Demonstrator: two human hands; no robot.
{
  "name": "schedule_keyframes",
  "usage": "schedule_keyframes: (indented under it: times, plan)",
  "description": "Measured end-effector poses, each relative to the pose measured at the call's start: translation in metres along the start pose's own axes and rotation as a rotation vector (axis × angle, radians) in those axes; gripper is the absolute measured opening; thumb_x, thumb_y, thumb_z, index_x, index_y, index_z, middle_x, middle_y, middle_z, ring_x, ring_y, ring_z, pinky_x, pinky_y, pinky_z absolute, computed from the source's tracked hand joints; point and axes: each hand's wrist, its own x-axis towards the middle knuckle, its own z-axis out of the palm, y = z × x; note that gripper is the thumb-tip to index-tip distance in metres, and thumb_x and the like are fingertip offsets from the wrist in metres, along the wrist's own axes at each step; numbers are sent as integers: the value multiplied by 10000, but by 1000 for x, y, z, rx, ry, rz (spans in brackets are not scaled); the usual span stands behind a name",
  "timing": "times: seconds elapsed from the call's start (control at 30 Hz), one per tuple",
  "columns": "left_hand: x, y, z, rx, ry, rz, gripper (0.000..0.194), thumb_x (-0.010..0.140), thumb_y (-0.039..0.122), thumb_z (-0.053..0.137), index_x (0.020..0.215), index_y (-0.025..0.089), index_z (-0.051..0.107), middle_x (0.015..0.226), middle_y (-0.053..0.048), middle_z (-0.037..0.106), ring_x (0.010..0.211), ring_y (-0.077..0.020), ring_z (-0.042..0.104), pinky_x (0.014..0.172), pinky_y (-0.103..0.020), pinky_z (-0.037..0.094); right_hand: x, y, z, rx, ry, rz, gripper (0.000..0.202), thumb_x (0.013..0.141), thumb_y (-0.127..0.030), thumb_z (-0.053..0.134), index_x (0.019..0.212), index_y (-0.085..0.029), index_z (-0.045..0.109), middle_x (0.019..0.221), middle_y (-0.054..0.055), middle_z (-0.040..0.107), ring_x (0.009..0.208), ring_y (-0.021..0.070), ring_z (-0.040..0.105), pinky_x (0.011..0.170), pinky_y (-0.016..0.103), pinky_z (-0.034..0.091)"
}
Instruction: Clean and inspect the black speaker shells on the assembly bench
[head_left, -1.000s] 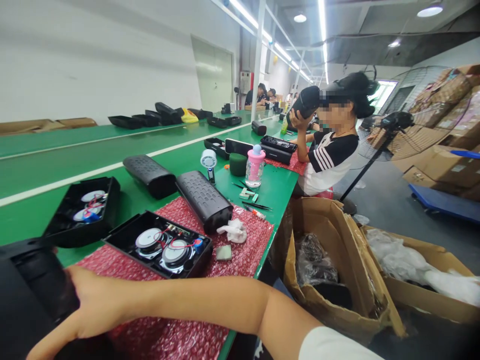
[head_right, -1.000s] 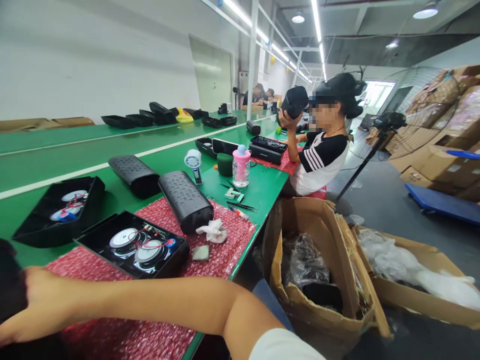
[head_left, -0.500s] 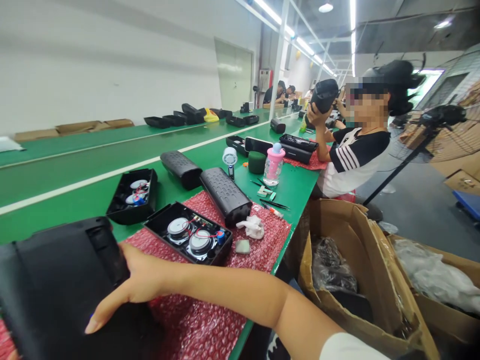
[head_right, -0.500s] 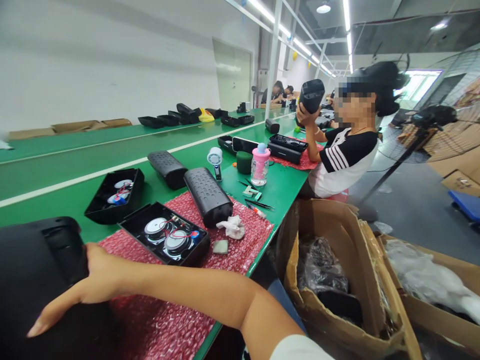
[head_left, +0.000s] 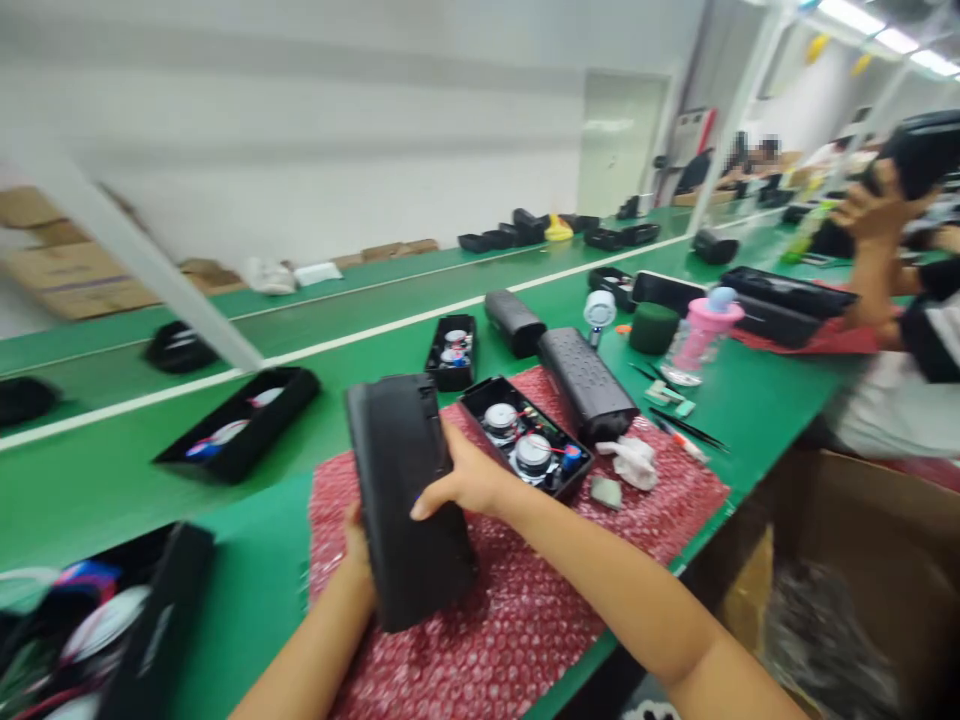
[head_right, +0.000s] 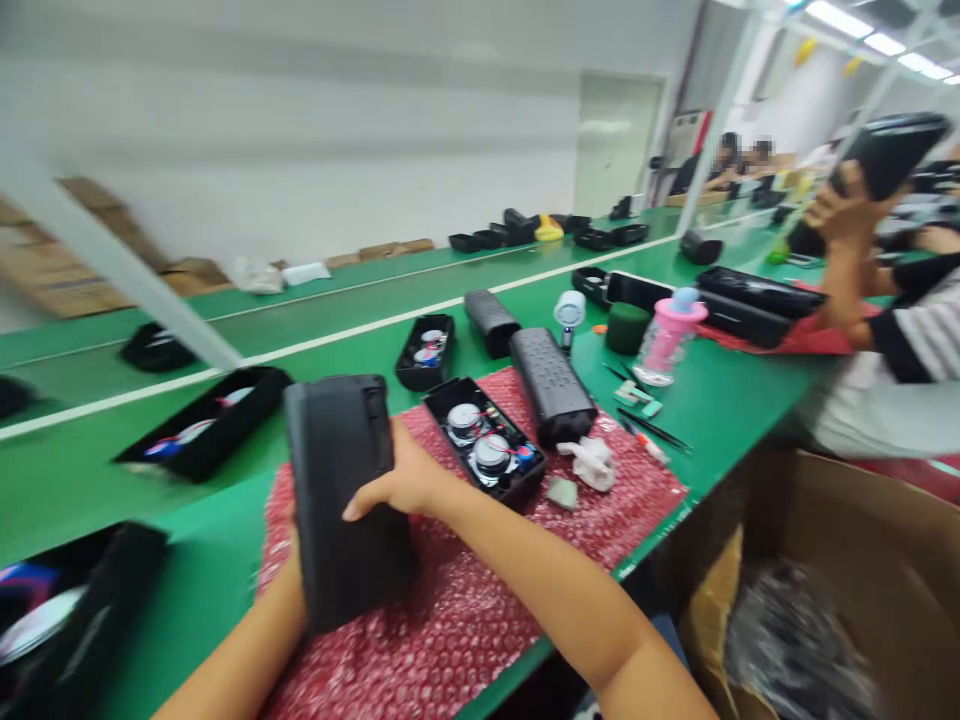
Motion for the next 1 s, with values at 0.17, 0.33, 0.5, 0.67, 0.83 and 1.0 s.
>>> schedule_keyframes:
  times: [0.17, 0.33, 0.5, 0.67, 0.83, 1.0]
  plan:
    - [-7, 1, -13, 105, -1, 63, 626, 809, 698, 529, 1082, 147, 646, 1066, -85, 682, 971, -237, 640, 917, -460, 482, -7, 0, 4, -32, 1, 23, 945, 372, -85, 785, 1231, -212, 411, 1092, 34, 607, 979, 231, 603, 906, 365, 497]
    - [-8, 0, -6, 176, 49, 32, 633, 830, 678, 516, 1148, 140, 623, 1104, -94, 672, 1059, -259, 611, 1015, -502, 400, -9, 3, 4, -101, 6, -3, 877, 435, -118, 745, 1239, -218, 410, 1102, 37, 602, 994, 228, 585, 883, 354, 489]
    - [-11, 1, 0, 163, 22, 31, 650, 819, 691, 516, 1166, 150, 612, 1126, -96, 658, 1079, -260, 596, 1031, -510, 379, -11, 0, 4, -138, -1, -20, 869, 460, -123, 725, 1261, -225, 401, 1129, 41, 591, 1037, 239, 577, 921, 375, 477]
    - [-7, 0, 4, 136, -25, 53, 669, 775, 693, 571, 1169, 153, 616, 1146, -100, 658, 1113, -261, 583, 1067, -515, 341, -13, -2, 6, -132, 12, 10, 848, 447, -113, 726, 1231, -223, 423, 1086, 33, 599, 1002, 239, 588, 906, 381, 490]
    - [-8, 0, 5, 140, -8, 41, 729, 741, 710, 590, 1190, 136, 614, 1166, -123, 660, 1168, -291, 560, 1099, -543, 293, -13, -2, 5, -144, 17, 4, 846, 442, -113, 737, 1225, -222, 434, 1096, 36, 592, 1016, 243, 582, 957, 406, 467]
    - [-7, 0, 6, 139, 33, 54, 747, 690, 695, 647, 1180, 131, 624, 1154, -129, 671, 1196, -304, 548, 1115, -552, 275, -12, -1, 5, -135, 25, -2, 853, 444, -108, 737, 1226, -227, 420, 1101, 36, 588, 1038, 250, 580, 957, 412, 472]
